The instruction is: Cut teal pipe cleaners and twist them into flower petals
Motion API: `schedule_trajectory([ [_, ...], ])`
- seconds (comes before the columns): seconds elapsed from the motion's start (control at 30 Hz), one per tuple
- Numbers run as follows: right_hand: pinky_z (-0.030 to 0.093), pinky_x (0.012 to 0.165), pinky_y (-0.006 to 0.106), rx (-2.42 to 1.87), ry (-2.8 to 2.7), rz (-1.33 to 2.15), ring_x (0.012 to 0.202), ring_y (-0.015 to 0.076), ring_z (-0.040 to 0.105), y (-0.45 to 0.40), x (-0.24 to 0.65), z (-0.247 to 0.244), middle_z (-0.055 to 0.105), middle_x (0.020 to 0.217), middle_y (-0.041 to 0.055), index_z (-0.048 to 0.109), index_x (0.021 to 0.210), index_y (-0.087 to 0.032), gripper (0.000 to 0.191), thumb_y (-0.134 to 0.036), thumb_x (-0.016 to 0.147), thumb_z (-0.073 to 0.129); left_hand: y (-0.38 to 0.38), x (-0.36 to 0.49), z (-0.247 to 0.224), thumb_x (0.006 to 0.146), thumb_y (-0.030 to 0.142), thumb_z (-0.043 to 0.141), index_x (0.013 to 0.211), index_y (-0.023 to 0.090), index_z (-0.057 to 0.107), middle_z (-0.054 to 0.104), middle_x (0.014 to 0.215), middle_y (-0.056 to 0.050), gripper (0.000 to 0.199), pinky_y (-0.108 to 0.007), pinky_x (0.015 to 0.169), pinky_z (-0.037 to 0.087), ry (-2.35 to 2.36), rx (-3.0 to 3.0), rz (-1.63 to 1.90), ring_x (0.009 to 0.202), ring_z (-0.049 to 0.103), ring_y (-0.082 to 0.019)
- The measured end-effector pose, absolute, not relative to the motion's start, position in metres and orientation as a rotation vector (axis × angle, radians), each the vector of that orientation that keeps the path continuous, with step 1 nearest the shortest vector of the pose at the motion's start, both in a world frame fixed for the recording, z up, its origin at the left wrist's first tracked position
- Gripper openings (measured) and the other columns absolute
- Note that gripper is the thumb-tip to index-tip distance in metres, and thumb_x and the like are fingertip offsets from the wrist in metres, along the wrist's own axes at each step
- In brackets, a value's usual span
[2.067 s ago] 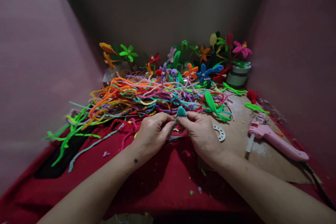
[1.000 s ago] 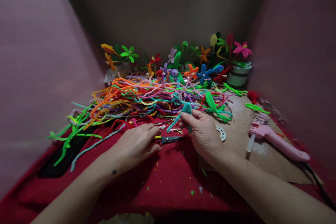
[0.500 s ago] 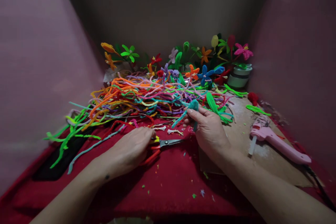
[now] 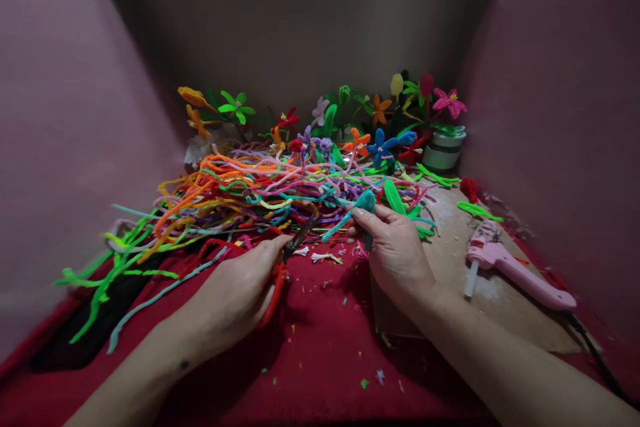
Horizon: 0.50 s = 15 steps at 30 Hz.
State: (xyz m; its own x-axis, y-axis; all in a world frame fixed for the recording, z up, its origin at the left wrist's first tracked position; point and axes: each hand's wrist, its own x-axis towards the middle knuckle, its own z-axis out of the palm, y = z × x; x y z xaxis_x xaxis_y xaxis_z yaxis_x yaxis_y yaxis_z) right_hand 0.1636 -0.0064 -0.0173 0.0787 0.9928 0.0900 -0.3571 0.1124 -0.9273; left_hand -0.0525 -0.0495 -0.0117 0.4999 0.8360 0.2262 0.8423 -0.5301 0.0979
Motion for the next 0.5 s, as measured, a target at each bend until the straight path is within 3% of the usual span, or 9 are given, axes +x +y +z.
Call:
schedule_trajectory([
  [0.17,0.038,0.055,0.024,-0.892,-1.020,1.207,0.054,0.0096,0.048,-0.009,0.165,-0.017,0.056,0.059,-0.0025,0.063,0.071,-0.016,0.012,-0.027,0.073,0.062,-0.053,-0.038,-0.014,0.081,0.020,0.042,0.116,0.013,0.043,0.063,0.098,-0.011,0.036,-0.034,0.069,0.051,-1.470,-2.621,-0.274,0.085,0.062,-0.023],
  [0.5,0.036,0.056,0.025,-0.895,-1.107,1.176,0.055,0.0099,0.046,-0.014,0.163,-0.015,0.056,0.059,-0.0023,0.065,0.073,-0.016,0.012,-0.025,0.076,0.059,-0.052,-0.033,-0.020,0.083,0.018,0.036,0.113,0.009,0.047,0.062,0.096,-0.016,0.033,-0.034,0.067,0.053,-1.487,-2.471,-0.143,0.086,0.063,-0.025],
])
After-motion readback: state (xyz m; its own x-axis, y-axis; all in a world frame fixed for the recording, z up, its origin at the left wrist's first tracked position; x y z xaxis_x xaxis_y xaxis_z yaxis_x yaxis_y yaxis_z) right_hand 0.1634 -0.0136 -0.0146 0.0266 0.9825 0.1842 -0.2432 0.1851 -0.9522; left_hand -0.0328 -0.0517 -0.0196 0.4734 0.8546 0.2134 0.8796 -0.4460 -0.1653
